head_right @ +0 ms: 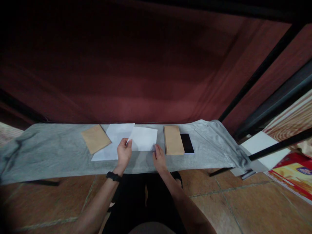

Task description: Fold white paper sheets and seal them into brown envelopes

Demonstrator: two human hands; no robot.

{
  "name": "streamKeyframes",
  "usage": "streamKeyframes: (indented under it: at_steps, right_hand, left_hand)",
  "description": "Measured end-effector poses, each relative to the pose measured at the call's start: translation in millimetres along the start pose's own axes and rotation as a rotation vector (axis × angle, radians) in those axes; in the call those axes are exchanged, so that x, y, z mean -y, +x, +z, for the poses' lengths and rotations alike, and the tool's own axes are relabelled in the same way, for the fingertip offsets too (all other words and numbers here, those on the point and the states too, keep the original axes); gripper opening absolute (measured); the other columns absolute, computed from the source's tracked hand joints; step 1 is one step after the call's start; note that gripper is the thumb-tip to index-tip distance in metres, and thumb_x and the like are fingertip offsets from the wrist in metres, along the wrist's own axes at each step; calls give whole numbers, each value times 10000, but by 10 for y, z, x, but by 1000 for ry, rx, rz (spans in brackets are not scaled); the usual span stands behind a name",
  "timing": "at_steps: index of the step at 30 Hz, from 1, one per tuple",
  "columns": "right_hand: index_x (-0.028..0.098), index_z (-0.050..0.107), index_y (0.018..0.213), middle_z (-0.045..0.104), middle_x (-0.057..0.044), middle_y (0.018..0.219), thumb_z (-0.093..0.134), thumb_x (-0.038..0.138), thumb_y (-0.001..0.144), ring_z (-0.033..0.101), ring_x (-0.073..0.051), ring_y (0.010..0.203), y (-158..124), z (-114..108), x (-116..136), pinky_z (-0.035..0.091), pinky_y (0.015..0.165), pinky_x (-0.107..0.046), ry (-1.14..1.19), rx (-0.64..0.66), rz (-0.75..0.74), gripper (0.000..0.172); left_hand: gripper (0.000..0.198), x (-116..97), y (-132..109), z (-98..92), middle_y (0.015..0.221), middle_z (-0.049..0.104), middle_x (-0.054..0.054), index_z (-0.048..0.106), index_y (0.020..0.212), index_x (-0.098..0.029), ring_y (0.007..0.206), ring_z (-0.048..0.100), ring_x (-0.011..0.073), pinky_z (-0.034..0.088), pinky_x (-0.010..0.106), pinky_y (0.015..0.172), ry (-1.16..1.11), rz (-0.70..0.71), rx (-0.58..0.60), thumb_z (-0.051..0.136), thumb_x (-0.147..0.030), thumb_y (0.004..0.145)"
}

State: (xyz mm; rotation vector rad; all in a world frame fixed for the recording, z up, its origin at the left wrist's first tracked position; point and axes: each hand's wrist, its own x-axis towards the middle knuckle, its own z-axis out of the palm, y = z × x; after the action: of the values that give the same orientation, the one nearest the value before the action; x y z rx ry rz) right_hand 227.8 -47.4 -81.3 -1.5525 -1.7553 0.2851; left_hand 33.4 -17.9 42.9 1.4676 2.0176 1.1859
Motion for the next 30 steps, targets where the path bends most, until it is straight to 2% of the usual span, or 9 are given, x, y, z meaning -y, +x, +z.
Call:
streamKeyframes:
  at_steps: [4,6,10,14,17,21,24,27,30]
  right_hand:
    - [145,402,1520,537,-149,1480,407,223,963,501,-245,1378,-66,15,-85,450,1127,-449,167,-65,79,563]
    - [151,337,1553,513,-154,1502,417,208,951,496,-260,1382,-115,16,-106,456,1118,-472,194,-85,96,610]
    - [148,177,1603,396,-168,1583,452,137,899,421,-276,1441,-227,-77,-113,416,1149,-507,190,-84,96,756]
    - [199,274,1587,303,-114,1640,468,-1,780,297,-230,1509,-330,-273,-93,353,1203,-466,90,85,-57,854]
    - [253,474,1492,402,-60,1597,478,-36,718,346,-219,1485,-370,-384,-73,339,1214,-469,9,219,-187,826]
    - [250,594,1391,533,-54,1504,503,-32,703,450,-216,1418,-366,-440,-54,326,1220,-482,-58,332,-275,749]
    - [236,586,1400,551,-66,1488,490,-10,716,472,-211,1400,-353,-455,-39,312,1224,-486,-73,364,-281,734]
    - [212,558,1427,539,-86,1496,506,27,728,464,-228,1407,-355,-461,-21,304,1225,-504,-75,369,-292,725]
    - [186,586,1396,590,-115,1438,533,61,730,488,-252,1385,-367,-452,-13,312,1217,-528,-92,363,-299,680]
  left_hand:
    - [248,-180,-123,-241,1102,689,93,644,1024,-203,1067,625,241,464,368,956,127,494,-69,435,-335,1007]
    - [249,-133,-298,-254,1165,689,96,652,1071,-208,1101,621,247,454,390,982,240,672,22,418,-273,1017]
    - [282,198,-692,-99,1197,695,102,667,1109,-206,1102,625,263,453,430,1015,416,815,234,414,-164,992]
    - [317,527,-919,40,1215,695,102,681,1113,-211,1118,631,268,458,448,1037,477,818,347,404,-134,981]
    - [331,643,-987,38,1226,698,99,691,1124,-216,1130,640,259,474,441,1037,454,784,411,390,-165,996]
    - [308,630,-1006,-30,1238,708,83,696,1179,-242,1166,647,258,497,444,1046,356,717,505,459,-341,1009]
    - [422,522,-928,11,1389,635,68,597,1369,-264,1304,574,225,462,411,1113,260,672,554,422,-433,1024]
    - [538,392,-780,242,1578,435,71,401,1531,-228,1469,384,197,328,421,1215,272,697,625,319,-454,1050]
    - [568,314,-623,601,1602,385,78,389,1537,-219,1496,328,189,266,426,1238,330,709,696,301,-492,1047]
